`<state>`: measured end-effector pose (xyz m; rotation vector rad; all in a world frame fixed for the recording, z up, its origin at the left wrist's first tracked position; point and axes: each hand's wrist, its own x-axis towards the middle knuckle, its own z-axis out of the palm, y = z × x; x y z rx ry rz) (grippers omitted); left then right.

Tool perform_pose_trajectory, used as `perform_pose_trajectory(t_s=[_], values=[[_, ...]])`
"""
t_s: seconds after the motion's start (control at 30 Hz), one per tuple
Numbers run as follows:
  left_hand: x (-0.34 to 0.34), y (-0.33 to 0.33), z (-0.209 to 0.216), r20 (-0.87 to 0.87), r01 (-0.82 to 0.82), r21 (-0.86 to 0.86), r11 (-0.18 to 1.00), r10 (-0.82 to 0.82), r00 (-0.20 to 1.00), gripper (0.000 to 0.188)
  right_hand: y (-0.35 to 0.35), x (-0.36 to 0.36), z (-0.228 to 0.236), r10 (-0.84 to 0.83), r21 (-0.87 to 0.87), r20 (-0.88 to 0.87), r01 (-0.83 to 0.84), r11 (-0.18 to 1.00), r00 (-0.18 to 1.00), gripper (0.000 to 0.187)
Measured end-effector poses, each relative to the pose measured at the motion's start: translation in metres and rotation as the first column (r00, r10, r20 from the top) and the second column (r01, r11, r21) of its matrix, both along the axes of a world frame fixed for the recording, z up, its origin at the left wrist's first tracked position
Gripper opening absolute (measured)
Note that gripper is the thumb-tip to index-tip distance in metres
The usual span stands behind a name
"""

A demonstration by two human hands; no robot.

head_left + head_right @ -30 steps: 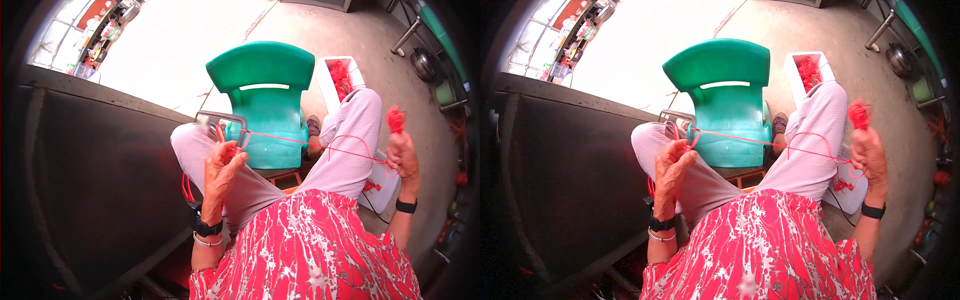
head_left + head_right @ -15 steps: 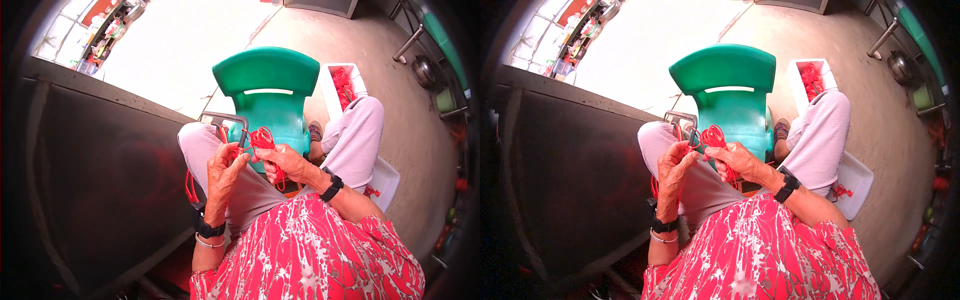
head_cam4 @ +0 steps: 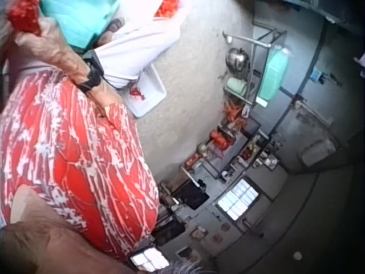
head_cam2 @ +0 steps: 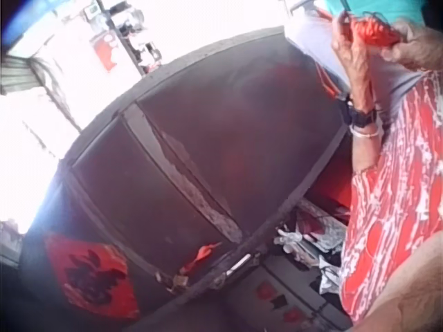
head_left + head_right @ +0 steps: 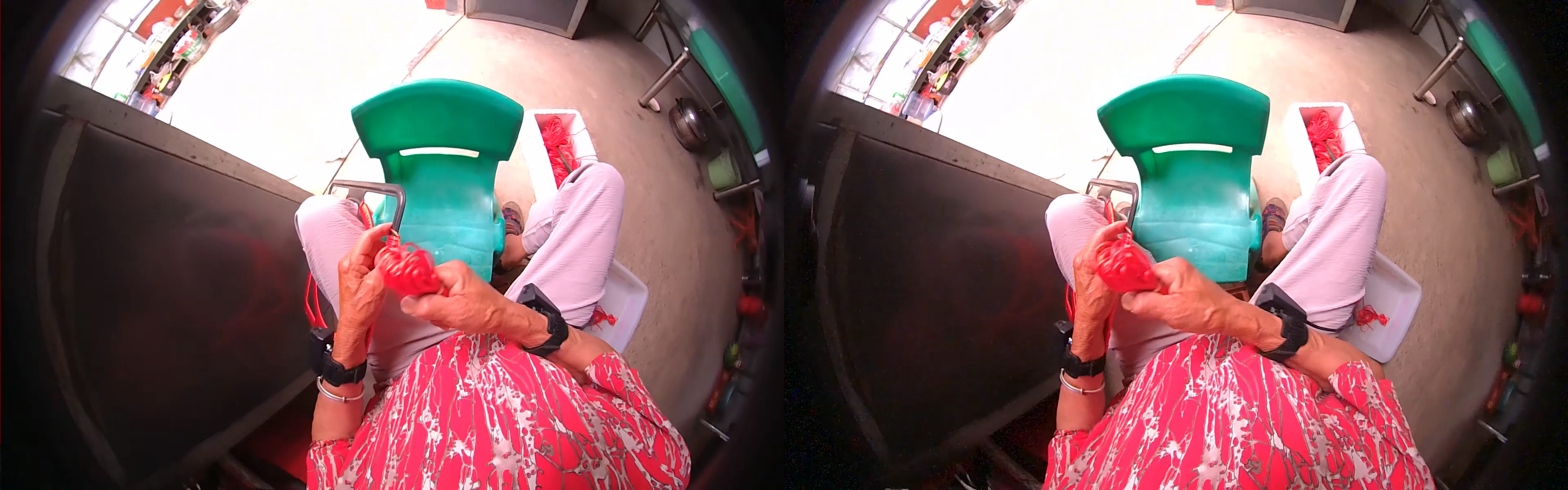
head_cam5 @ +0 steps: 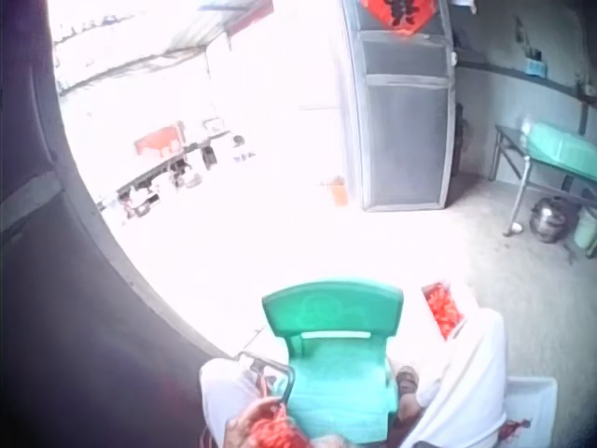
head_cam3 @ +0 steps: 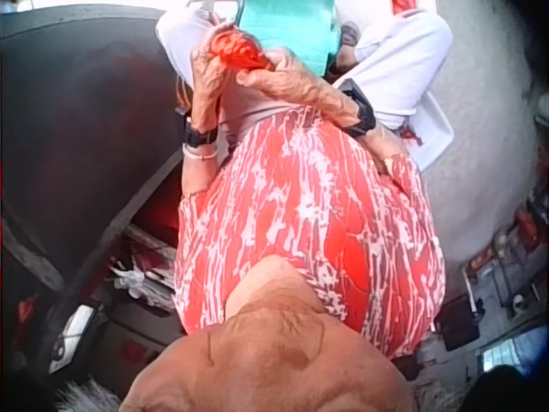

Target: Tying and wrapping red twine around a small metal frame while seated.

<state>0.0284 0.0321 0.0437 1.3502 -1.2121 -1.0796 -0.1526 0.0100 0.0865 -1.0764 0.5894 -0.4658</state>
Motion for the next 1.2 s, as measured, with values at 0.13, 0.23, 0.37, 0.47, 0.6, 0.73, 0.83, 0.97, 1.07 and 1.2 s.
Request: perform_pose_trajectory(t_s=[0.13, 0.23, 0.37, 0.47, 0.6, 0.73, 0.83, 0.97, 1.07, 1.2], values=[[0.003, 0.002, -0.007, 0.001, -0.079, 0.108, 0.991, 0.079, 0.997, 0.027, 0.002, -0.021, -0.014, -0.171, 0.256, 0.033, 0.157, 0.954, 0.985, 0.024], [0.001, 0.002, -0.016, 0.101, -0.079, 0.106, 0.991, 0.069, 0.993, 0.025, -0.001, -0.026, -0.016, -0.193, 0.229, 0.064, 0.174, 0.958, 0.979, 0.027], [-0.001, -0.003, -0.029, 0.153, -0.119, -0.006, 0.993, 0.119, 0.981, 0.024, -0.010, -0.013, 0.003, -0.140, 0.163, 0.021, 0.134, 0.977, 0.990, 0.030], [-0.012, -0.018, -0.004, 0.426, -0.066, -0.296, 0.953, 0.194, 0.884, 0.021, -0.027, -0.020, 0.006, -0.113, 0.049, -0.018, 0.114, 0.992, 0.993, 0.024], [-0.018, -0.027, -0.004, 0.614, 0.093, -0.447, 0.890, 0.229, 0.755, 0.012, -0.057, -0.029, 0.037, -0.071, -0.241, 0.037, 0.078, 0.967, 0.997, 0.022], [-0.021, -0.028, -0.006, 0.036, -0.274, -0.025, 0.961, 0.274, 0.961, 0.011, -0.098, -0.035, 0.018, -0.476, -0.697, -0.167, 0.238, 0.677, 0.864, 0.038], [-0.006, -0.030, -0.008, -0.048, -0.323, 0.013, 0.946, 0.323, 0.945, 0.022, -0.097, -0.051, 0.005, -0.584, -0.834, -0.325, 0.066, 0.548, 0.743, 0.039], [-0.005, -0.026, -0.008, -0.163, -0.421, 0.094, 0.902, 0.431, 0.888, 0.025, -0.050, -0.046, -0.021, -0.104, -0.706, -0.397, -0.231, 0.669, 0.912, 0.024], [-0.006, -0.025, -0.006, -0.146, -0.425, 0.128, 0.896, 0.441, 0.886, 0.023, -0.039, -0.026, -0.060, 0.125, -0.624, -0.447, -0.408, 0.667, 0.886, 0.021], [-0.007, -0.025, -0.011, -0.068, -0.403, 0.072, 0.912, 0.407, 0.911, 0.022, -0.050, 0.018, -0.093, -0.040, -0.645, -0.410, -0.258, 0.719, 0.911, 0.021]])
